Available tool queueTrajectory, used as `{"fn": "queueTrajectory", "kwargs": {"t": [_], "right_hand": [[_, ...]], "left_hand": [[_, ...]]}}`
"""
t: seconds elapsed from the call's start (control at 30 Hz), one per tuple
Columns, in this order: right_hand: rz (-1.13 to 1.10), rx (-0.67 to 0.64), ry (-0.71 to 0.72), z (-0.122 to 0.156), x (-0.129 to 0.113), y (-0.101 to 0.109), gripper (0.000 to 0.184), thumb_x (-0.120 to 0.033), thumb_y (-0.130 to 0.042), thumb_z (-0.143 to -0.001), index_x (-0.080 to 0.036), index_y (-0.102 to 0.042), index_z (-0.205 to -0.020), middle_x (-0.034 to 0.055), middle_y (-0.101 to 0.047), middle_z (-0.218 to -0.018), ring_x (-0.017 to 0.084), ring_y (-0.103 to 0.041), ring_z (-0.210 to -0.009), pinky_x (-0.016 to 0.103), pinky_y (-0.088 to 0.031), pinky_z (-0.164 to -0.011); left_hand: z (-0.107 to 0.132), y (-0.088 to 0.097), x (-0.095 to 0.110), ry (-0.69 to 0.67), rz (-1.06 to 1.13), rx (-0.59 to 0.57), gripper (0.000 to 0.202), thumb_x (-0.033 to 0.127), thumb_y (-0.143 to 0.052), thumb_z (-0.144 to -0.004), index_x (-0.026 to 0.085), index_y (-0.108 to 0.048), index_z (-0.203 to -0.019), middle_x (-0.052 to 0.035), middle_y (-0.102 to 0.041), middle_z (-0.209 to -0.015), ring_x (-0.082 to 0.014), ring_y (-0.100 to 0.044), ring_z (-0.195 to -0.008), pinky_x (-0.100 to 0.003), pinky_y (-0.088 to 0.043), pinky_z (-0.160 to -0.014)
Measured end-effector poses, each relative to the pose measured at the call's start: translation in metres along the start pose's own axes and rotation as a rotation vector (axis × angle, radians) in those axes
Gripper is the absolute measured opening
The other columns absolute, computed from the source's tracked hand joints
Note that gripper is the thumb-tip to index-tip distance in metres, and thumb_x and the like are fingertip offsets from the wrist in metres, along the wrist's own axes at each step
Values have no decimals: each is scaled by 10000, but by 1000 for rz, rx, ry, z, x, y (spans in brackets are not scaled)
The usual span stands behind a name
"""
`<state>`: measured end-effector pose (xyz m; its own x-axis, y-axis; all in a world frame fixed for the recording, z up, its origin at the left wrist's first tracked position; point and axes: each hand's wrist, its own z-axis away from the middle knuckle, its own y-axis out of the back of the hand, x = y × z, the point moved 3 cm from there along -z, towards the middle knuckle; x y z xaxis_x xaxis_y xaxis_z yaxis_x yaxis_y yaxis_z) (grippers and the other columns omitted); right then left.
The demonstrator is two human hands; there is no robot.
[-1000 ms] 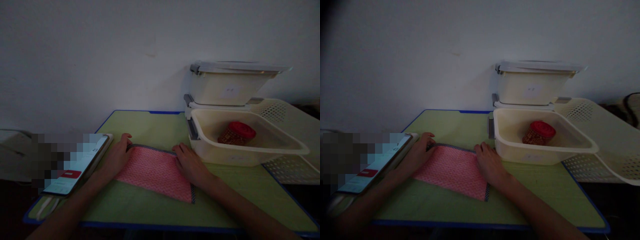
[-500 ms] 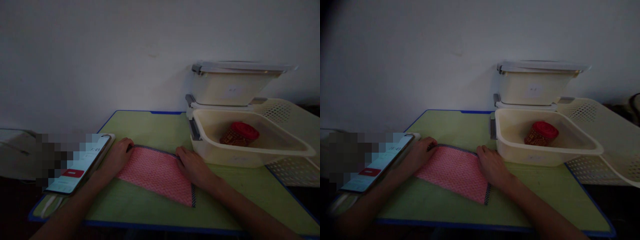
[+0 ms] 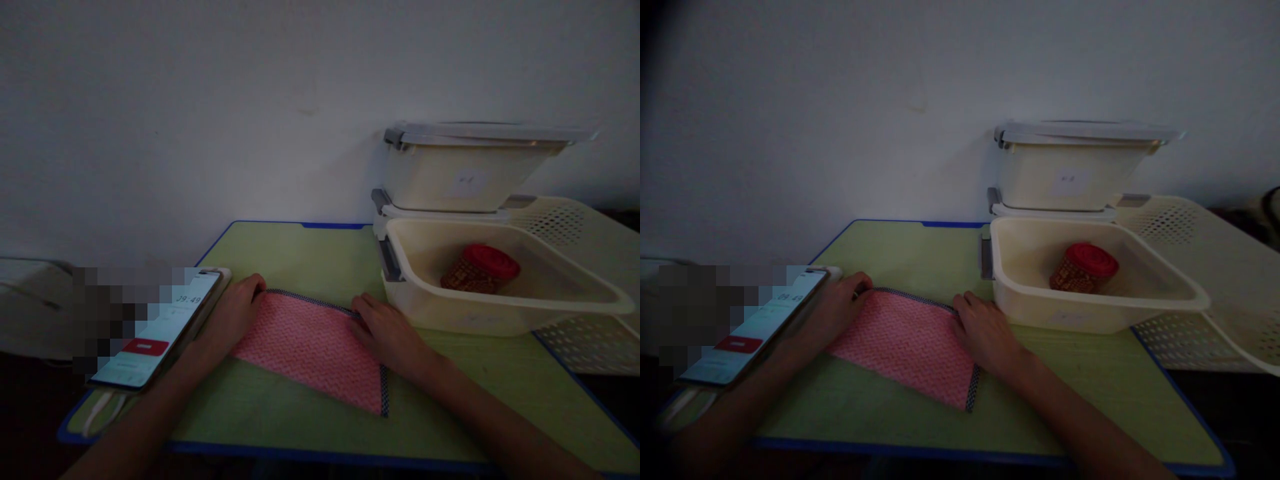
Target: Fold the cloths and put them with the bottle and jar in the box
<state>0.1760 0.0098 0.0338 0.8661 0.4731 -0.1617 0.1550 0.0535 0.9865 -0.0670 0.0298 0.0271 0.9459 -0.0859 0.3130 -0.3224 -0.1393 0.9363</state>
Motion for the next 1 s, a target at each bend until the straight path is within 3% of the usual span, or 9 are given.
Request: {"fn": "queueTrajectory", "kwargs": {"t": [0.17,0.47,0.9,1.0], "right_hand": [[-78,36,-22,-1,0,1,166,-154,-359,-886,-158,-505,-807,45,-588,-798,139,-564,-693,256,-368,-629],[-124,40,-69,-4,5,-2,118,-105,-420,-828,-160,-479,-742,34,-587,-747,133,-553,-666,240,-346,-586],[93,90,5,-7,2,-3,240,-3,-372,-801,-143,-488,-958,92,-630,-885,187,-587,-773,284,-399,-653],[141,99,17,-7,1,-3,245,-2,-374,-800,-141,-496,-960,91,-630,-842,197,-585,-762,300,-411,-660]], "left_hand": [[-2,-1,-7,51,-165,-23,184,144,-348,-814,169,-524,-861,-62,-629,-818,-201,-583,-763,-302,-416,-674],[-1,-3,-7,51,-304,-9,270,77,-263,-830,147,-509,-916,-96,-607,-898,-228,-588,-828,-322,-429,-693],[-1,1,-3,56,-352,-29,267,73,-298,-823,146,-532,-929,-94,-600,-939,-221,-577,-865,-315,-438,-714],[-1,-1,-5,61,-363,-29,268,88,-301,-827,152,-542,-924,-90,-595,-933,-219,-572,-864,-315,-442,-715]]}}
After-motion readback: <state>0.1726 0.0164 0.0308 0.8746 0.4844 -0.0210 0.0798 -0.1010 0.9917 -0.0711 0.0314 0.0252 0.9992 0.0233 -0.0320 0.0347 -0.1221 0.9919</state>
